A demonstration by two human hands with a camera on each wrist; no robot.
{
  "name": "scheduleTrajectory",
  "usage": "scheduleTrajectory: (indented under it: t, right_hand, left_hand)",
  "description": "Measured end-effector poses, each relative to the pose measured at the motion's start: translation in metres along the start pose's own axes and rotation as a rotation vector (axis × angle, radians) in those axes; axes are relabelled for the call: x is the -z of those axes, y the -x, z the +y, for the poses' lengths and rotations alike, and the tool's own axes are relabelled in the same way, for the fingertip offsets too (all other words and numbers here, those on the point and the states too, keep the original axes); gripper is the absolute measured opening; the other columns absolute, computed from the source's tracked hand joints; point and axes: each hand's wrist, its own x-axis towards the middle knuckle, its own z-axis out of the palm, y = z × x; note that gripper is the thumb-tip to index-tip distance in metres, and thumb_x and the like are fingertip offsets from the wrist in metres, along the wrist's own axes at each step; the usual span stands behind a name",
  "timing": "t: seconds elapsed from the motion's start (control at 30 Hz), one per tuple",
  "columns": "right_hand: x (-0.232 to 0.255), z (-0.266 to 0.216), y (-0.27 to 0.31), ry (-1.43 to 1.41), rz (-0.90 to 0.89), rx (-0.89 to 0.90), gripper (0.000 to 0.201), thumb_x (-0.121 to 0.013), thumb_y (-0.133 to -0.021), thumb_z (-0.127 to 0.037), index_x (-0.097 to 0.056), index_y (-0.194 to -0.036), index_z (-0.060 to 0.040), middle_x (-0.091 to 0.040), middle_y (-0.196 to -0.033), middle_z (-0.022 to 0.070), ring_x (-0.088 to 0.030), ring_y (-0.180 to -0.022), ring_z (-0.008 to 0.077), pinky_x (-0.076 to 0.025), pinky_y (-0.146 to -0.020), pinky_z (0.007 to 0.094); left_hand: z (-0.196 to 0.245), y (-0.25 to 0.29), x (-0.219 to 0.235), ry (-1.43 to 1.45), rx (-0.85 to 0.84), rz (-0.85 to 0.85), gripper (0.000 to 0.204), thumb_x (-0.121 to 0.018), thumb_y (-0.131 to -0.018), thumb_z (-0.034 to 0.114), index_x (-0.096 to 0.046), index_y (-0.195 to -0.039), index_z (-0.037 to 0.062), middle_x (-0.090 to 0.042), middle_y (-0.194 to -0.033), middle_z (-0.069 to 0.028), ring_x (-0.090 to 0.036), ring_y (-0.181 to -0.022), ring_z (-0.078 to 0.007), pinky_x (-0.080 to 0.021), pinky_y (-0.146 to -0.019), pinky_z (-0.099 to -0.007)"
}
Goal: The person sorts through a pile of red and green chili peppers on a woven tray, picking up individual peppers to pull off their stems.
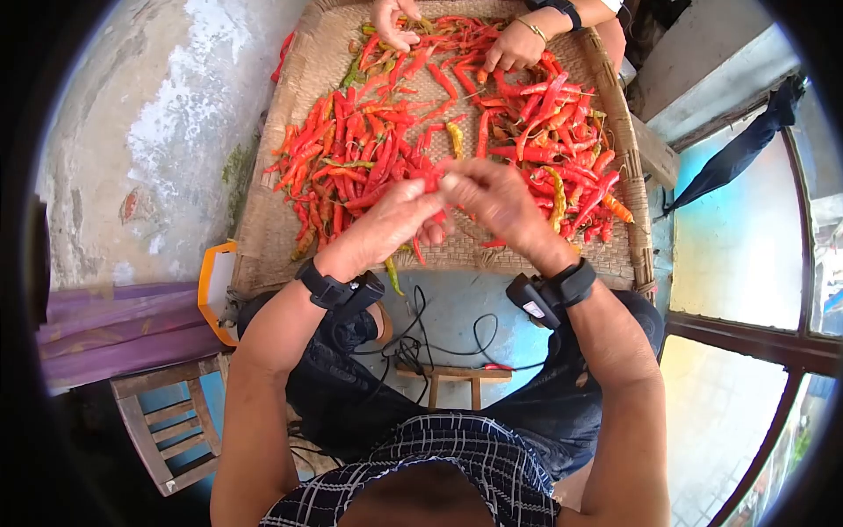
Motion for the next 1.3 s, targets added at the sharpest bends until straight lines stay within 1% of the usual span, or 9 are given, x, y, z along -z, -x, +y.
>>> scheduleTrajectory:
  t: [0.1,0.4,0.53,0.6,0.67,0.77,0.97,1.13,1.3]
  right_hand:
    - [-0.005,0.023,-0.007,0.252,-0.007,0.189,0.023,-0.062,-0.089,-0.022,-0.062,-0.088,0.0006,-0.054,-0.072,-0.0020,-0.052,-0.068,0.0075,-0.046,-0.060,0.0262]
    - [0.068,0.014,-0.036,-0.911,0.517,-0.058,0.017,-0.055,-0.091,-0.024,-0.059,-0.088,-0.0077,-0.058,-0.068,0.0015,-0.052,-0.057,0.0103,-0.042,-0.053,0.0247]
    - [0.042,0.023,-0.025,-0.845,0.456,-0.178,0.015,-0.059,-0.088,-0.022,-0.058,-0.090,-0.0073,-0.060,-0.071,0.0027,-0.051,-0.059,0.0078,-0.041,-0.052,0.0239]
    - [0.015,0.024,-0.015,-0.322,0.056,-0.275,0.023,-0.059,-0.088,-0.025,-0.059,-0.094,-0.0025,-0.063,-0.077,0.0067,-0.057,-0.065,0.0140,-0.047,-0.058,0.0300]
    - [-0.012,0.051,-0.012,0.415,0.030,0.187,0.026,-0.060,-0.086,-0.022,-0.059,-0.098,0.0011,-0.065,-0.083,0.0144,-0.063,-0.073,0.0268,-0.050,-0.065,0.0377]
    - [-0.026,0.058,-0.011,0.814,-0.076,0.204,0.027,-0.062,-0.080,-0.020,-0.061,-0.099,-0.0001,-0.063,-0.090,0.0222,-0.062,-0.082,0.0361,-0.050,-0.072,0.0423]
    - [-0.013,0.054,-0.024,0.876,-0.005,0.074,0.017,-0.061,-0.075,-0.018,-0.065,-0.081,-0.0018,-0.063,-0.076,0.0212,-0.062,-0.073,0.0389,-0.051,-0.066,0.0429]
    - [0.033,0.023,-0.025,0.363,0.110,0.017,0.016,-0.061,-0.084,-0.016,-0.065,-0.082,-0.0008,-0.056,-0.060,0.0017,-0.051,-0.052,0.0095,-0.044,-0.049,0.0276]
    - [0.063,0.011,-0.023,-0.760,0.396,-0.076,0.019,-0.062,-0.087,-0.023,-0.062,-0.091,-0.0039,-0.057,-0.068,-0.0002,-0.048,-0.054,0.0068,-0.039,-0.050,0.0212]
  left_hand:
    - [-0.007,0.002,-0.005,-0.133,-0.014,-0.061,0.029,-0.046,-0.096,0.029,-0.055,-0.098,0.0021,-0.060,-0.073,-0.0039,-0.056,-0.058,-0.0087,-0.045,-0.052,-0.0221]
    - [0.004,0.027,0.040,-0.926,-0.570,0.201,0.036,-0.062,-0.077,0.004,-0.054,-0.112,0.0071,-0.059,-0.089,-0.0108,-0.061,-0.078,-0.0265,-0.049,-0.068,-0.0351]
    - [-0.020,0.023,0.034,-1.020,-0.611,0.146,0.039,-0.062,-0.072,0.000,-0.055,-0.110,0.0081,-0.054,-0.099,-0.0103,-0.059,-0.087,-0.0314,-0.049,-0.070,-0.0381]
    - [-0.027,0.014,0.026,-1.304,-0.600,0.127,0.040,-0.061,-0.070,-0.002,-0.055,-0.108,0.0094,-0.051,-0.101,-0.0101,-0.057,-0.090,-0.0326,-0.049,-0.071,-0.0411]
    - [-0.034,0.007,0.024,-1.323,-0.567,0.171,0.036,-0.060,-0.070,-0.002,-0.055,-0.104,0.0087,-0.050,-0.094,-0.0107,-0.056,-0.088,-0.0327,-0.048,-0.070,-0.0430]
    - [-0.036,0.000,0.025,-1.350,-0.577,0.191,0.029,-0.061,-0.070,-0.001,-0.054,-0.098,0.0062,-0.050,-0.090,-0.0111,-0.056,-0.085,-0.0317,-0.048,-0.069,-0.0423]
    - [-0.039,-0.003,0.029,-1.358,-0.700,0.266,0.024,-0.062,-0.071,0.003,-0.053,-0.093,0.0056,-0.053,-0.085,-0.0109,-0.058,-0.079,-0.0310,-0.048,-0.065,-0.0426]
    - [-0.024,-0.005,0.036,-1.292,-0.595,0.373,0.021,-0.058,-0.072,0.001,-0.055,-0.091,0.0081,-0.059,-0.079,-0.0115,-0.061,-0.072,-0.0321,-0.047,-0.060,-0.0438]
    - [-0.008,-0.009,0.043,-0.819,-0.573,0.369,0.023,-0.059,-0.075,-0.005,-0.058,-0.095,0.0058,-0.057,-0.067,-0.0069,-0.059,-0.064,-0.0208,-0.047,-0.061,-0.0335]
